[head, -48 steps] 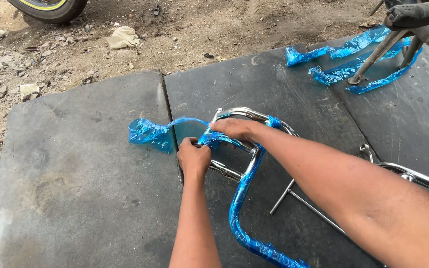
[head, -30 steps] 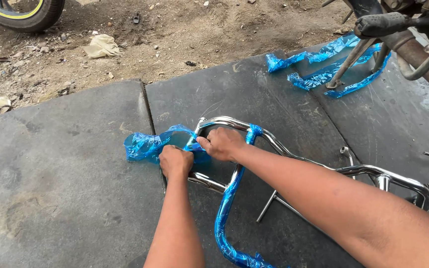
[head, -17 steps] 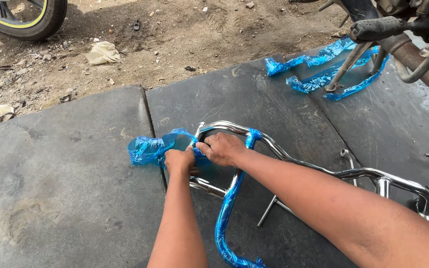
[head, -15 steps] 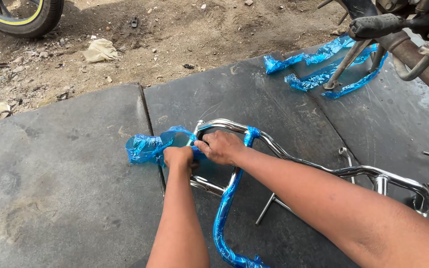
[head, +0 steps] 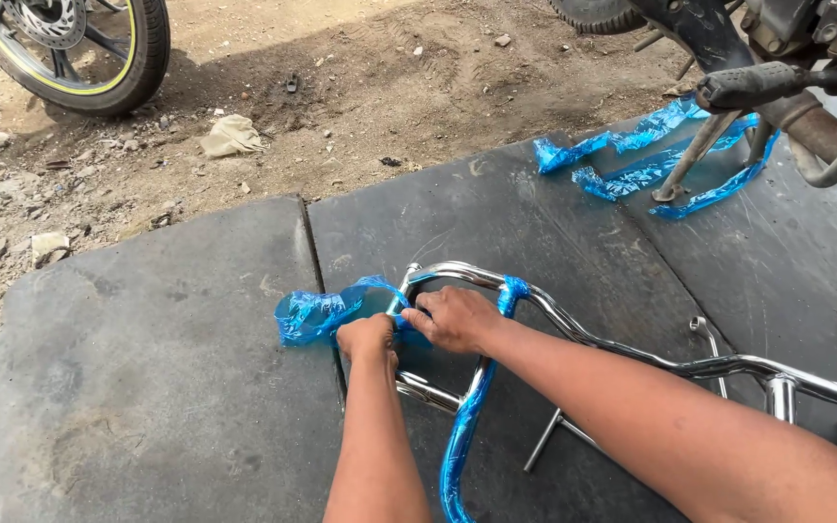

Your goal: Remove protective blue plastic film from a new chrome motorcycle crash guard and install it onto the motorcycle engine frame using bolts and a wrench.

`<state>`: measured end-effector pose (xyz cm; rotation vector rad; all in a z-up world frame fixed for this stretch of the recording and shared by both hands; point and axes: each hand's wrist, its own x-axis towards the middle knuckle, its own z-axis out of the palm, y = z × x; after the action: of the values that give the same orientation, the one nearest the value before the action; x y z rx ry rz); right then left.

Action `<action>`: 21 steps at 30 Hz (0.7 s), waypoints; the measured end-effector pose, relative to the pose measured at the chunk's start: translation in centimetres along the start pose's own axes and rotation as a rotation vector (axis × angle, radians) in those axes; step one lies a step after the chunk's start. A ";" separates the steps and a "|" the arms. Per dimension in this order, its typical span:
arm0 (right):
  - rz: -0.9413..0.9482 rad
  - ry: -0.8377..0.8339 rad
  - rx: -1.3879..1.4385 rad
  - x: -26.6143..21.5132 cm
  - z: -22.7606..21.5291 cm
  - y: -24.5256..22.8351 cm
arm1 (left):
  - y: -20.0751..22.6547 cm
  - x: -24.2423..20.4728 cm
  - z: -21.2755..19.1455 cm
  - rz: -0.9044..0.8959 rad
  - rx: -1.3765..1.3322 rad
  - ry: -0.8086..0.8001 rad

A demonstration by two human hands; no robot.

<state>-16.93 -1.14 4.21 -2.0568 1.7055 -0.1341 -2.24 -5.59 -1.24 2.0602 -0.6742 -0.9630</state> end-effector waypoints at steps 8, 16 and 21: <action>-0.039 0.033 -0.001 -0.3 0.6 0.4 | -0.7 0.9 -0.2 0.036 0.136 0.009; -0.040 0.033 -0.083 -0.2 0.7 -0.3 | -0.6 5.2 0.2 -0.133 -0.034 -0.190; -0.006 0.045 -0.155 -0.1 1.0 -0.4 | 0.2 2.4 -2.3 -0.264 -0.740 -0.049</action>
<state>-16.24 -0.71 3.51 -2.1856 1.7874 -0.0511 0.94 -6.46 -1.10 1.4779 -0.0309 -1.1911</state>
